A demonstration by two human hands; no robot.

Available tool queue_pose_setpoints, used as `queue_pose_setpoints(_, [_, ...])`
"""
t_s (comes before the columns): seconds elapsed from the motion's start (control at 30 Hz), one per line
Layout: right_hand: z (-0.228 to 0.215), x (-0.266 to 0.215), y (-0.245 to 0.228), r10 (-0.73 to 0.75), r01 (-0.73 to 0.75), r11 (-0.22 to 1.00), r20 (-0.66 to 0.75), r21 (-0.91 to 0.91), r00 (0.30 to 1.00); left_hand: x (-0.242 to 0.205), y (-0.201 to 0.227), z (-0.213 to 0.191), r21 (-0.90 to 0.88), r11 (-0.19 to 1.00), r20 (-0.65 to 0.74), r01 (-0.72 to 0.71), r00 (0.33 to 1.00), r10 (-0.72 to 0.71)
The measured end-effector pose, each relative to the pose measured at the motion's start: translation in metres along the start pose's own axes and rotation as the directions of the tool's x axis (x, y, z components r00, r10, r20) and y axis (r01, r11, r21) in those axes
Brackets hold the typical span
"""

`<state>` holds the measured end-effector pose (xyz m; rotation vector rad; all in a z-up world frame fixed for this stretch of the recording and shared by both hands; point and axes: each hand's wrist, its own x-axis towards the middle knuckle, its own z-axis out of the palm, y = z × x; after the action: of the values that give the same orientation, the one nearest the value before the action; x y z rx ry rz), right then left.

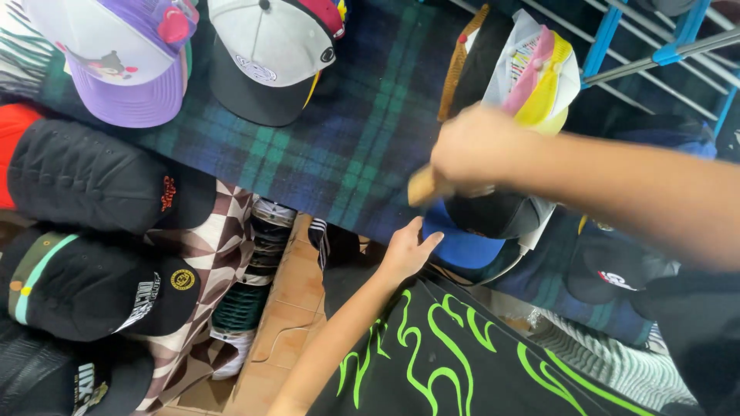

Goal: Cleaning and reshaping baseball caps using a handheld steamer and a brush

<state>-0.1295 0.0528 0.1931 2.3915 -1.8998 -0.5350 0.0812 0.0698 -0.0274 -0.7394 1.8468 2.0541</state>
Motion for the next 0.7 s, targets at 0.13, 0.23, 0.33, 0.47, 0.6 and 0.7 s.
queue_pose_setpoints(0.13, [0.024,0.000,-0.002,0.096,-0.219,0.966,0.596,0.138,0.797,-0.003,0.000,-0.001,0.045,0.999,-0.004,0.003,1.000,-0.003])
queue_pose_setpoints(0.23, [0.022,-0.013,0.055,0.259,-0.475,0.872,0.712,0.117,0.652,-0.002,0.012,-0.004,0.066,0.996,0.021,0.054,0.998,-0.056])
queue_pose_setpoints(0.33, [0.028,-0.060,0.092,0.359,-0.677,0.712,0.733,0.185,0.578,-0.004,0.019,-0.005,0.087,0.993,0.011,0.085,0.996,-0.087])
queue_pose_setpoints(0.47, [0.048,-0.141,0.083,0.498,-0.875,0.450,0.764,0.175,0.409,-0.006,0.027,-0.003,0.153,0.988,-0.015,0.031,0.999,-0.029])
queue_pose_setpoints(0.6, [0.104,-0.228,0.013,0.766,-0.869,-0.137,0.607,0.475,0.211,-0.009,0.039,-0.003,0.191,0.979,-0.012,0.067,0.998,-0.066])
queue_pose_setpoints(0.7, [0.138,-0.268,-0.109,0.894,-0.736,-0.260,0.444,0.625,0.061,-0.012,0.049,-0.005,0.206,0.969,0.010,0.134,0.990,-0.139])
